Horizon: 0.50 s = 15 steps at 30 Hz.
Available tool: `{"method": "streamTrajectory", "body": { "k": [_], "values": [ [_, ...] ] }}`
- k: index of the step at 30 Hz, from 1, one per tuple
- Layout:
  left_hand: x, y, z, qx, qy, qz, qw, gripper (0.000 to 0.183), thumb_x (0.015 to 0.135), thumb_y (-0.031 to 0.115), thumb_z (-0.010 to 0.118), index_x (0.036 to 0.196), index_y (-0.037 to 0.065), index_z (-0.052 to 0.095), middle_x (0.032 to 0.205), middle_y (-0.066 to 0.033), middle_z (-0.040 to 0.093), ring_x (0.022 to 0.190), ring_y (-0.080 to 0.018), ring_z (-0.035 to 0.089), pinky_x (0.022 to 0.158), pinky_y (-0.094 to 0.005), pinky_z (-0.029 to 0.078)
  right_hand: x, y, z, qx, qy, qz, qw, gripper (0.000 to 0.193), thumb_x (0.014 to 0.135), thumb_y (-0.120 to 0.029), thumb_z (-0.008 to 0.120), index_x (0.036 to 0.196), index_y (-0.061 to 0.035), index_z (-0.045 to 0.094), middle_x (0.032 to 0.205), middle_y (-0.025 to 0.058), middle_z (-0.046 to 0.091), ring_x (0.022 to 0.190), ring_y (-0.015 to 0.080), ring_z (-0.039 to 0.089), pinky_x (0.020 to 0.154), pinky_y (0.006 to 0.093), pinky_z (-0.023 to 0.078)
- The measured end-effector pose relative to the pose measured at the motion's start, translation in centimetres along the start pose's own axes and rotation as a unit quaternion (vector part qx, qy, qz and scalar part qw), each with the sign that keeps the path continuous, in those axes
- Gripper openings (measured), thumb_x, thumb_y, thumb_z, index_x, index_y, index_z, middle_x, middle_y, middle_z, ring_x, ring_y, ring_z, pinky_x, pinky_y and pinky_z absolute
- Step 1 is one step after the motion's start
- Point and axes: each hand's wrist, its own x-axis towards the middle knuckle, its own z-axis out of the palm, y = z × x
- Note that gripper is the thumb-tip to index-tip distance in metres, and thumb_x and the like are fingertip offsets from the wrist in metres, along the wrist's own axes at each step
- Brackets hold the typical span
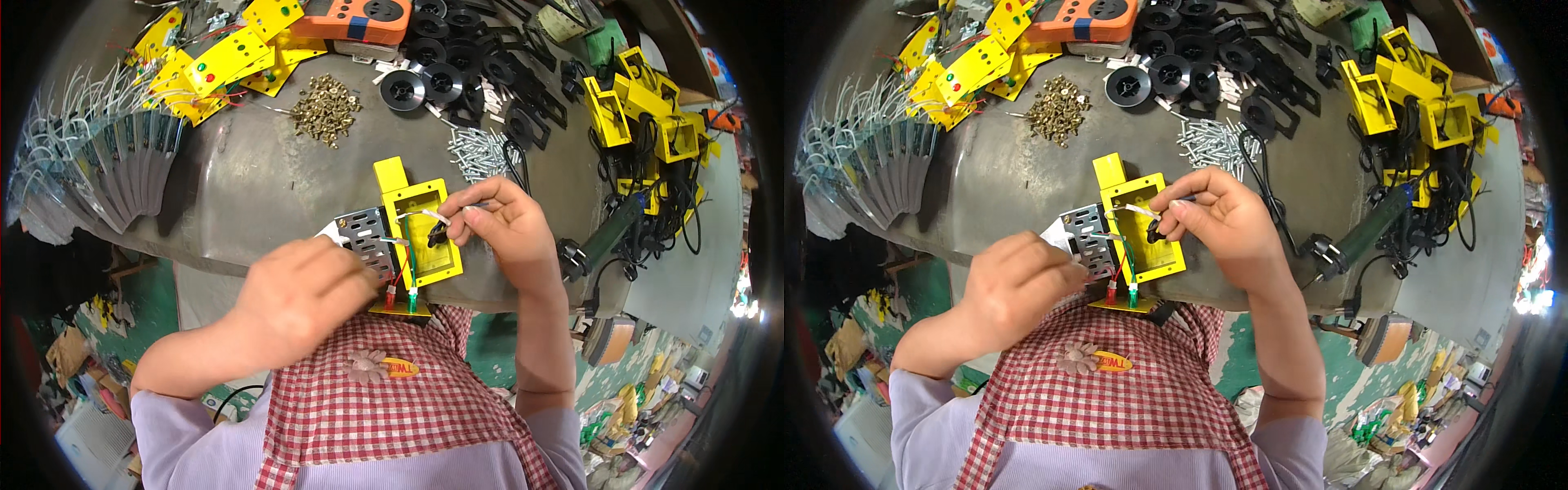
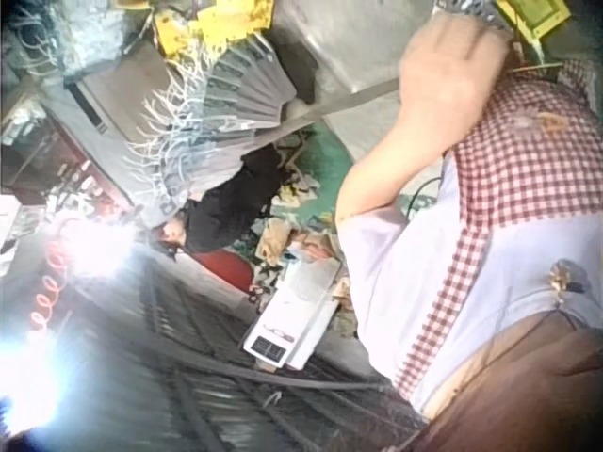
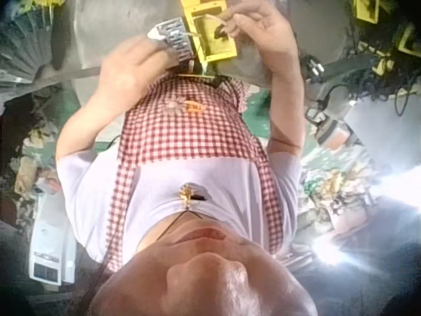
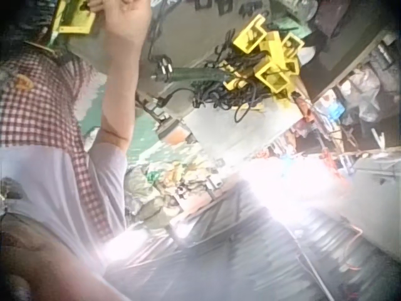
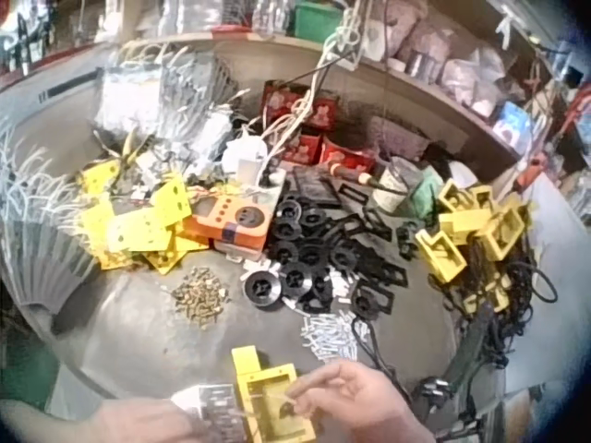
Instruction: Assembling and soldering wires into a yellow electronic housing component using a soldering iron and an electric screwdriver.
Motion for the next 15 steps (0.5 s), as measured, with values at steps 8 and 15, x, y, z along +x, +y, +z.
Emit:
{"method": "streamTrajectory", "body": {
  "k": [8,15],
  "values": [
    [7.0,-0.2,0.9,0.062,0.030,0.071,0.995,0.022,0.063,0.008,0.072,0.081,0.005,0.061,0.075,-0.0053,0.054,0.066,-0.0228,0.055,0.054,-0.0331,0.046,-0.6,1.6,0.5,-0.003,0.006,-0.066,0.998,0.013,0.088,0.001,0.060,0.099,0.0046,0.067,0.089,0.0053,0.064,0.075,0.0110,0.060,0.069,0.0223,0.049],
    [9.5,-1.2,1.7,0.000,-0.005,0.027,1.000,0.025,0.060,0.011,0.080,0.074,0.006,0.060,0.076,-0.0066,0.055,0.071,-0.0258,0.057,0.061,-0.0362,0.046,-0.3,1.3,-0.7,-0.047,-0.036,-0.018,0.998,0.013,0.089,-0.005,0.062,0.098,0.0028,0.067,0.084,0.0040,0.063,0.067,0.0075,0.056,0.060,0.0222,0.046]
  ]
}}
